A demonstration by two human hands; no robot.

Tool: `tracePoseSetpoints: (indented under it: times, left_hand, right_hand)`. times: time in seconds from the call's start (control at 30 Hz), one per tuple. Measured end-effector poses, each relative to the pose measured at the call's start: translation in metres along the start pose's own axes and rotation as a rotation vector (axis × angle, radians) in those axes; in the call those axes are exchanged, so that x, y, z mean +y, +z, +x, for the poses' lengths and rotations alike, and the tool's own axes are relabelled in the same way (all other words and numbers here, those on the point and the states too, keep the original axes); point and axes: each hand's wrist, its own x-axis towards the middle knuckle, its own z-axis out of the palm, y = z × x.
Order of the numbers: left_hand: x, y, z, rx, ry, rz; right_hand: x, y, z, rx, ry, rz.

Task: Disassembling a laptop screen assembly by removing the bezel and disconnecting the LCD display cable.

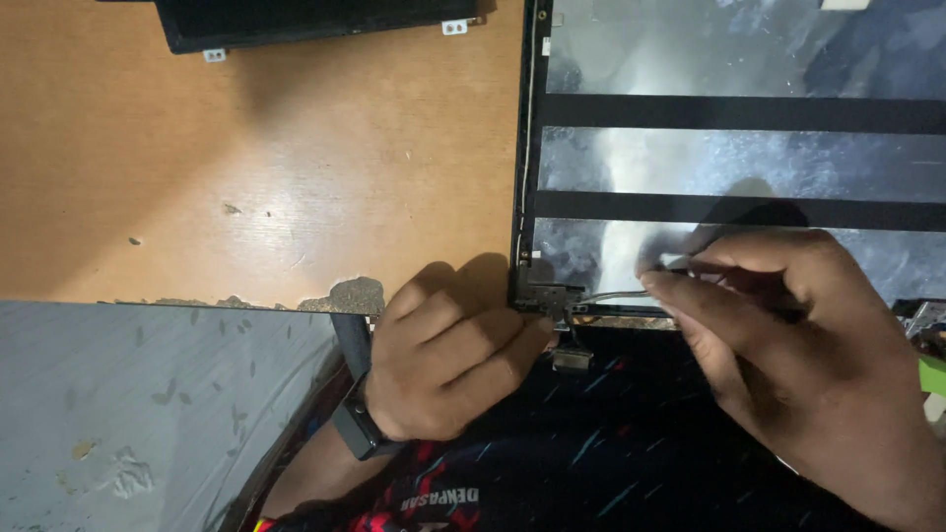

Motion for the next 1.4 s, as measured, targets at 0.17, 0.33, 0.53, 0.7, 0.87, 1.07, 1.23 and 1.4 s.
tracePoseSetpoints:
  times: [0.17, 0.33, 0.53, 0.7, 0.87, 1.07, 1.23, 1.4]
  left_hand:
    - [-0.001, 0.000, -0.010, -0.032, -0.046, -0.051]
    - [-0.001, -0.010, -0.015, -0.060, -0.086, -0.112]
    - [-0.005, -0.025, -0.006, -0.103, -0.145, 0.085]
    - [-0.008, -0.025, 0.003, -0.121, -0.106, 0.085]
    - [-0.005, -0.027, 0.005, -0.134, -0.129, 0.122]
    - [-0.011, -0.023, -0.002, -0.184, -0.178, 0.161]
    - [-0.014, -0.020, 0.010, -0.177, -0.185, 0.186]
    - [-0.014, -0.019, 0.018, -0.174, -0.216, 0.159]
  right_hand:
    - [-0.002, -0.004, 0.000, 0.033, 0.000, 0.074]
    - [0.001, -0.005, -0.004, -0.008, 0.028, 0.043]
    - [-0.002, -0.009, 0.001, -0.008, 0.026, 0.017]
    - [-0.002, -0.008, 0.001, 0.029, 0.013, -0.038]
    - [0.004, -0.004, -0.003, -0.020, 0.024, -0.045]
    - [0.003, -0.005, -0.004, -0.057, 0.058, -0.094]
    - [0.002, -0.007, 0.000, -0.051, 0.057, -0.117]
    - [-0.002, -0.008, 0.003, -0.039, 0.028, -0.098]
